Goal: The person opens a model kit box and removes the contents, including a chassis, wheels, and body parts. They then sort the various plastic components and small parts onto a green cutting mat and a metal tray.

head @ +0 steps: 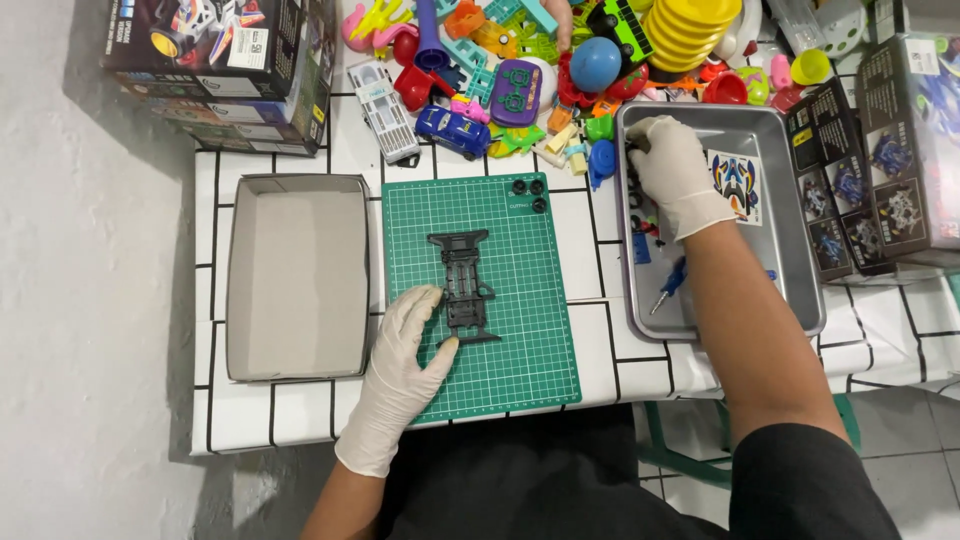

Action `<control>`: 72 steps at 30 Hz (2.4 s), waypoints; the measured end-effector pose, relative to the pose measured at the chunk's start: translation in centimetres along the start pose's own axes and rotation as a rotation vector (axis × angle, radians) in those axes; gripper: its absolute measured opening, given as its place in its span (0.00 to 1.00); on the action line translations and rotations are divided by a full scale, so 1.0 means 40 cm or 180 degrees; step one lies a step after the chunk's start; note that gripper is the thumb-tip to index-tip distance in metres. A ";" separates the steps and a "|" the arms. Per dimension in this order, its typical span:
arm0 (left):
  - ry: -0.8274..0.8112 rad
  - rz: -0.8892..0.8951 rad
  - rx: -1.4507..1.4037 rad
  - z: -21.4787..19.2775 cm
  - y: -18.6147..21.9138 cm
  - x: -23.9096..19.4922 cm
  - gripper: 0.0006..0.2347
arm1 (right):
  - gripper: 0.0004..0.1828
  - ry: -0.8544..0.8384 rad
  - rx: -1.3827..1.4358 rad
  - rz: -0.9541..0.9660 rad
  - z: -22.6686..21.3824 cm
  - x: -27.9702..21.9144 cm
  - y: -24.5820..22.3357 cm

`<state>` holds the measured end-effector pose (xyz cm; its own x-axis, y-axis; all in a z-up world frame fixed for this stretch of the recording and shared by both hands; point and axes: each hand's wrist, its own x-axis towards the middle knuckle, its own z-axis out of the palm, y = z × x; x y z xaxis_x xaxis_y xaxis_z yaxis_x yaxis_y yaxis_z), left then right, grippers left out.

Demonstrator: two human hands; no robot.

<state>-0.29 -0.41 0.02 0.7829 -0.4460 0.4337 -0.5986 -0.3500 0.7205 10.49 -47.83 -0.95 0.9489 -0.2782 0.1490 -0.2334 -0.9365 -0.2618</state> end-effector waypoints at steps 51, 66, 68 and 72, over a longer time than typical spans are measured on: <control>-0.0130 -0.0118 -0.0186 -0.009 -0.003 0.004 0.25 | 0.14 -0.0439 0.0924 -0.1015 -0.142 -0.152 -0.336; 0.0047 -0.0126 0.0095 0.037 0.109 0.063 0.22 | 0.14 -0.0948 0.0630 0.0473 -0.254 -0.267 -0.175; -0.0068 -0.0001 -0.0014 0.063 0.170 0.121 0.20 | 0.16 -0.0974 0.0447 0.0389 -0.210 -0.264 -0.151; -0.0277 0.0509 -0.0005 0.181 0.206 0.248 0.18 | 0.17 -0.0886 0.0160 0.0146 -0.154 -0.270 -0.117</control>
<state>1.31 -13.69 6.35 0.6602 -0.5654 0.4944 -0.7139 -0.2678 0.6471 0.02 -41.75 4.55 0.9610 -0.2443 -0.1299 -0.2734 -0.9106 -0.3101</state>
